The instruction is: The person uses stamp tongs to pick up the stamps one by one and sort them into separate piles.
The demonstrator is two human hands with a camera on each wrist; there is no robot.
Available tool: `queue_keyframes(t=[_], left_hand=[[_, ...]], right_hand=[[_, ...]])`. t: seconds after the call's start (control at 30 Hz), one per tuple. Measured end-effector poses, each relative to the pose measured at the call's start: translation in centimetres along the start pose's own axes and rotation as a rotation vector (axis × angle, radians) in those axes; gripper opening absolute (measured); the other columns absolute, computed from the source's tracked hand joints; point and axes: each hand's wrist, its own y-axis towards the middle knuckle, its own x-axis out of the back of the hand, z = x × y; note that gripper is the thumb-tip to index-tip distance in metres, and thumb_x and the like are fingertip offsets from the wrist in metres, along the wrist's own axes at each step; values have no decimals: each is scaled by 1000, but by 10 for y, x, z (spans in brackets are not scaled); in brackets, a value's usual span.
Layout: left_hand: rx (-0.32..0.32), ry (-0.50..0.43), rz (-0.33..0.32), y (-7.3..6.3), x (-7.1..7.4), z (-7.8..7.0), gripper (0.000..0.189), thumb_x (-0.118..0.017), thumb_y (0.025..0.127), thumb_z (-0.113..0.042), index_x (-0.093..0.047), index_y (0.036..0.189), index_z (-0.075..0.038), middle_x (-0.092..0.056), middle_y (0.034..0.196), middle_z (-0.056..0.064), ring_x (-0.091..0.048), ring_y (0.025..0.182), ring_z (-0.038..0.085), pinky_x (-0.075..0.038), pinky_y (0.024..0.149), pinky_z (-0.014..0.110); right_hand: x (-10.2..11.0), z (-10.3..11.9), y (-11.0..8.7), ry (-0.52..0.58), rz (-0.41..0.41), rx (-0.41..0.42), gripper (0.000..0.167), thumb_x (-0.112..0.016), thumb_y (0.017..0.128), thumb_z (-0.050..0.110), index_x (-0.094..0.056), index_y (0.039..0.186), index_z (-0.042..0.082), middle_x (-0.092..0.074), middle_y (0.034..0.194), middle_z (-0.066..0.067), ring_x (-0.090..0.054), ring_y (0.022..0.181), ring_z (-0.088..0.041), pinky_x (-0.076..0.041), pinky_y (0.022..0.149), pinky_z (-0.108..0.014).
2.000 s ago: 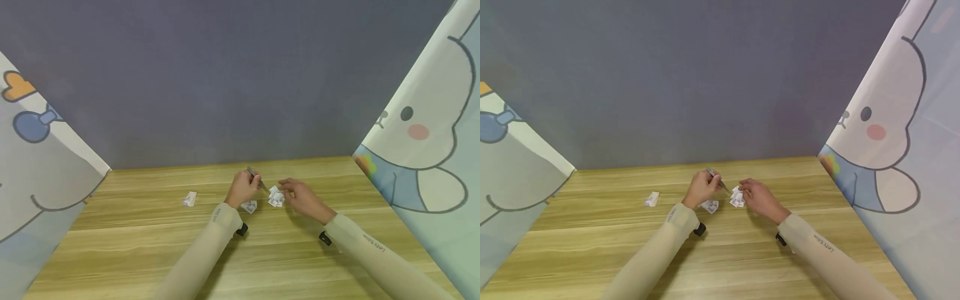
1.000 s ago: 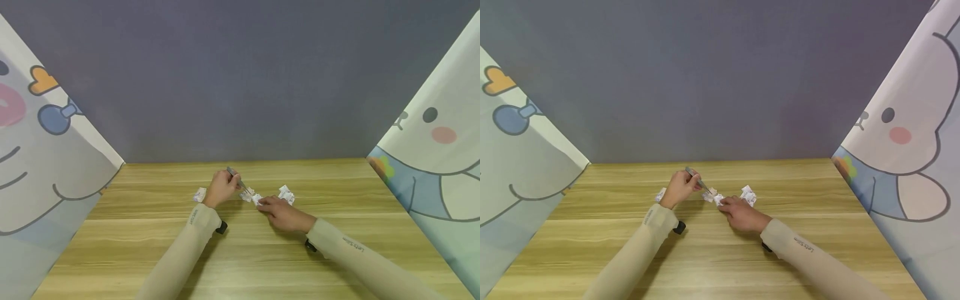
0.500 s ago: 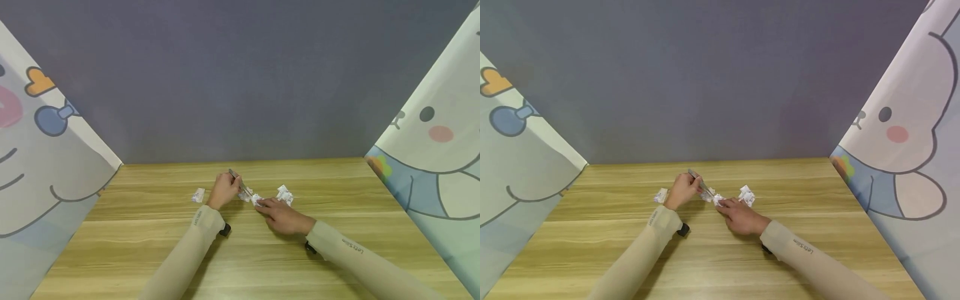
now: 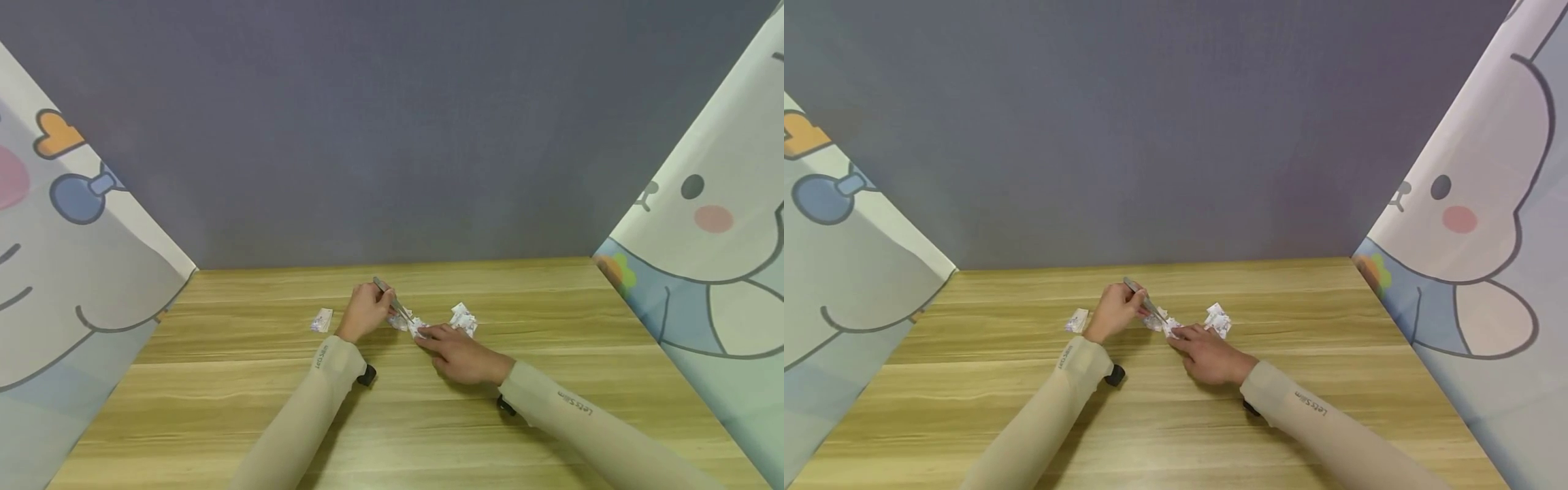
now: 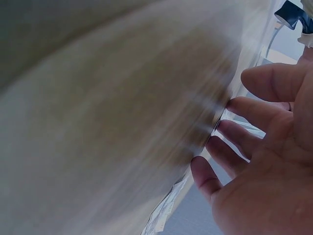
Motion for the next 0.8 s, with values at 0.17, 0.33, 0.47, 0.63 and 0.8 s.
queue_keyframes(t=[0.17,0.33,0.47,0.63,0.8], left_hand=[[-6,-31,17,0,-4,1,26,-49,100,-12,-66,99,7,-67,80,12,-68,67,23,-56,56,26],[-41,-33,18,0,-9,3,26,-49,100,-11,-66,101,9,-68,83,12,-68,66,16,-56,57,24],[-75,4,1,0,-11,2,27,-50,99,-11,-69,95,8,-68,91,12,-67,64,13,-55,57,22],[-111,32,3,0,-12,2,28,-49,100,-10,-69,95,9,-67,96,13,-66,64,11,-55,57,21],[-140,40,2,0,-13,2,26,-48,100,-9,-69,96,7,-66,100,15,-67,65,13,-55,57,20]], right_hand=[[0,0,0,0,4,4,47,-50,98,13,-41,143,6,-34,147,-12,-30,134,-34,-26,103,-64],[0,-1,0,1,6,8,47,-50,98,14,-40,144,6,-33,148,-12,-29,135,-34,-26,104,-63],[0,-1,0,1,9,4,48,-50,98,15,-39,144,7,-33,149,-11,-29,135,-33,-25,105,-62],[0,-1,0,2,11,0,48,-50,98,16,-39,144,7,-33,148,-11,-29,135,-33,-25,106,-60],[0,0,-1,14,5,-22,49,-50,98,17,-39,144,2,-32,149,-13,-28,136,-34,-23,108,-58]])
